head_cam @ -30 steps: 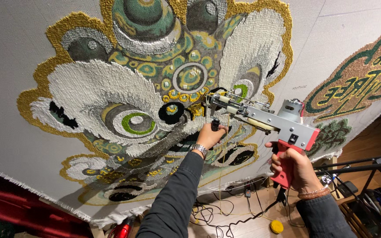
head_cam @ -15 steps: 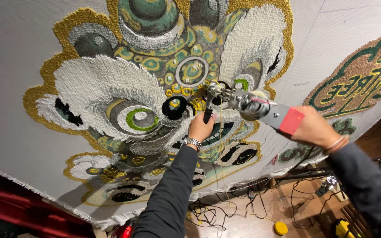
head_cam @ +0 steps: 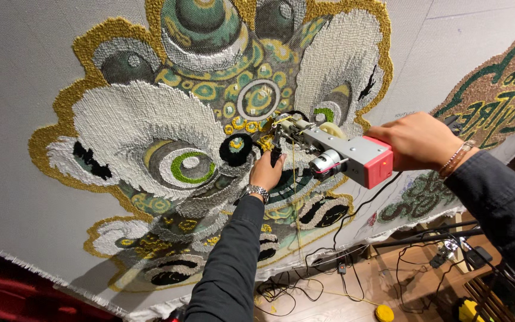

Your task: The person uses a tufting gun to apply yellow yarn into a pre-drawn design on a large canvas. They guide the tool with their right hand and manage the yarn with their left hand, working on the eye area of a stylized lion head pattern.

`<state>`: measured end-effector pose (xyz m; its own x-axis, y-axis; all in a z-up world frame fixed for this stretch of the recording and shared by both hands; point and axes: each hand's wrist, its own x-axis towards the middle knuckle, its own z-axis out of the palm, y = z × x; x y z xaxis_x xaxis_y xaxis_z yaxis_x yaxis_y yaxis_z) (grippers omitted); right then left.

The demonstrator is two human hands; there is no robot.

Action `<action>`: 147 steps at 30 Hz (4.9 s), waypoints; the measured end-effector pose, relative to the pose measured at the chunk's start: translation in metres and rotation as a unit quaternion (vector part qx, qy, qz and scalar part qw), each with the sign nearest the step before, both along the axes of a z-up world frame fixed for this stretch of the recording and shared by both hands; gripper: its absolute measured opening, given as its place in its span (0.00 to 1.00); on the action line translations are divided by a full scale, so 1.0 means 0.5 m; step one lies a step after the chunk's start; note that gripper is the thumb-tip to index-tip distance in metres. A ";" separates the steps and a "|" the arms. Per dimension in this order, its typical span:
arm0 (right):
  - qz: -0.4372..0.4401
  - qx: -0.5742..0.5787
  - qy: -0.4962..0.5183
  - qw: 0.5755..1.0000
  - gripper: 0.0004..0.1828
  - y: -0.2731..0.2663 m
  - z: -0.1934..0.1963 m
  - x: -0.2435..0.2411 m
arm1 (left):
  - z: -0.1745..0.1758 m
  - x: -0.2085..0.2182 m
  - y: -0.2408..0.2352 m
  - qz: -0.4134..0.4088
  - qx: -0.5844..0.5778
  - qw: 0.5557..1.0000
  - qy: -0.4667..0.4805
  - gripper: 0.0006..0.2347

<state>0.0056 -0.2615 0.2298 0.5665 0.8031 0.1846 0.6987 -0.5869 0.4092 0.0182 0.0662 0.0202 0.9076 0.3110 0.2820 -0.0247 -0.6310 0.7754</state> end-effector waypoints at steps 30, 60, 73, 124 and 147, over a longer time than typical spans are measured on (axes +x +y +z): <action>0.000 0.019 0.050 0.999 0.32 -0.039 -0.104 0.063 | 0.017 0.019 0.047 -0.012 0.165 0.986 -0.020 0.17; 0.026 0.279 0.182 0.943 0.22 -0.043 -0.219 0.065 | 0.070 -0.014 0.073 -0.004 0.234 0.972 -0.023 0.18; 0.021 0.319 0.184 0.929 0.14 -0.049 -0.286 0.092 | 0.088 -0.020 0.071 0.013 0.234 0.972 -0.018 0.16; -0.046 0.693 0.644 0.321 0.31 -0.165 -0.414 -0.082 | -0.056 0.041 -0.141 -0.253 -0.222 0.939 0.073 0.11; -0.037 0.693 0.657 0.294 0.30 -0.078 -0.402 -0.132 | -0.002 -0.032 -0.068 -0.192 -0.189 0.953 0.139 0.10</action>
